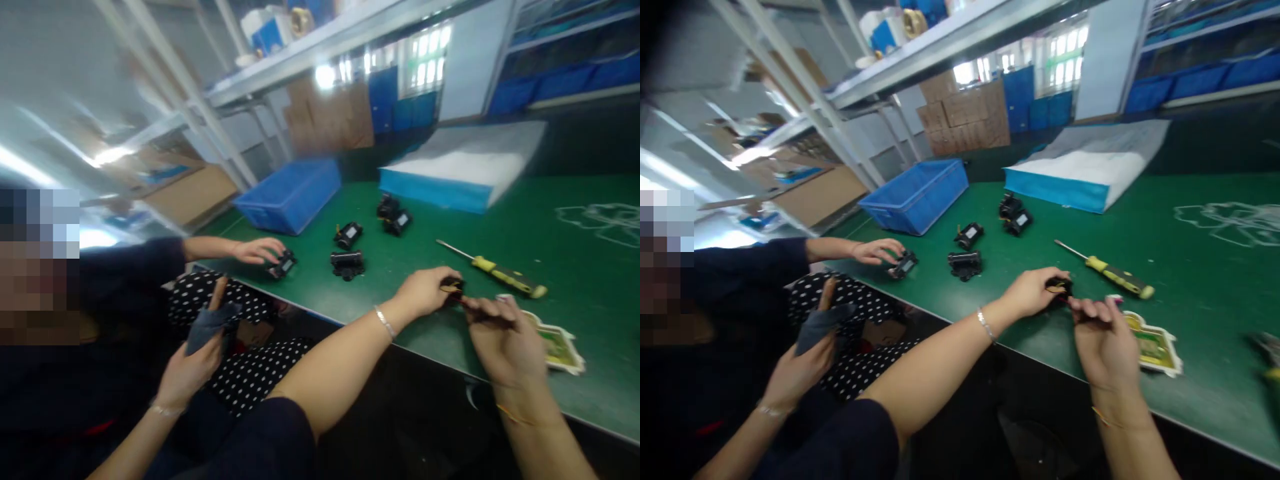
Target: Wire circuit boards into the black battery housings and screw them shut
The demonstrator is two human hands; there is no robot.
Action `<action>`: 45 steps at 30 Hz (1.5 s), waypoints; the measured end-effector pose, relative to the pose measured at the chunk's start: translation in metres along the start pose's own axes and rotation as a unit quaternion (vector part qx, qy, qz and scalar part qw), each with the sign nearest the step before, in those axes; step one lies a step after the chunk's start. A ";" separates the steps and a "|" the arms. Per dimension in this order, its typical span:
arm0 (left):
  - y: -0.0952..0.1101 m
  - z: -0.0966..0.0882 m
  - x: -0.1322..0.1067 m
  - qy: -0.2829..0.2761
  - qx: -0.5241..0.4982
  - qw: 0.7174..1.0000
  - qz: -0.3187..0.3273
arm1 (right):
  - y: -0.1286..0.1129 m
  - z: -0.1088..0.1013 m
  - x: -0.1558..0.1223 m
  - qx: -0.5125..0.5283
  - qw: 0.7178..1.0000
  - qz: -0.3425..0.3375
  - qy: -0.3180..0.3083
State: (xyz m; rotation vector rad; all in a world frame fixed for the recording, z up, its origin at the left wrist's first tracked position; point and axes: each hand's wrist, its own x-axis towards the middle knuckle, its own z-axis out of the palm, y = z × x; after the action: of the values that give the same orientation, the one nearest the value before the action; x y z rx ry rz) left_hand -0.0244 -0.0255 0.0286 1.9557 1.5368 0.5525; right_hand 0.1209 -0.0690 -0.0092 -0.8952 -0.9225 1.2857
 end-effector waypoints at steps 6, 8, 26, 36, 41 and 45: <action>-0.015 0.007 0.009 0.066 0.014 0.993 0.097 | 0.021 0.021 -0.021 0.061 0.996 -0.063 0.027; -0.015 0.009 0.008 0.073 0.034 0.992 0.099 | 0.027 0.024 -0.027 0.030 0.996 -0.081 0.028; -0.014 0.011 0.003 0.026 0.085 0.981 0.174 | -0.001 -0.001 0.012 0.204 0.976 -0.026 0.075; -0.006 0.016 0.001 0.020 0.104 0.983 0.152 | 0.015 0.018 -0.049 -0.114 0.987 -0.111 0.037; -0.019 -0.004 0.023 0.118 0.149 0.981 0.043 | -0.006 0.005 -0.109 -0.166 0.969 -0.171 -0.065; -0.028 -0.007 0.034 0.102 0.126 0.982 0.095 | -0.022 -0.016 -0.114 -0.031 0.989 -0.112 0.091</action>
State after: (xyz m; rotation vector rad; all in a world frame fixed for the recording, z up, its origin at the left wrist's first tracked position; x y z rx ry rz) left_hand -0.0410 0.0134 0.0138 2.3178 1.6180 0.6841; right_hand 0.1372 -0.1850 -0.0010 -0.9141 -0.8953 0.9718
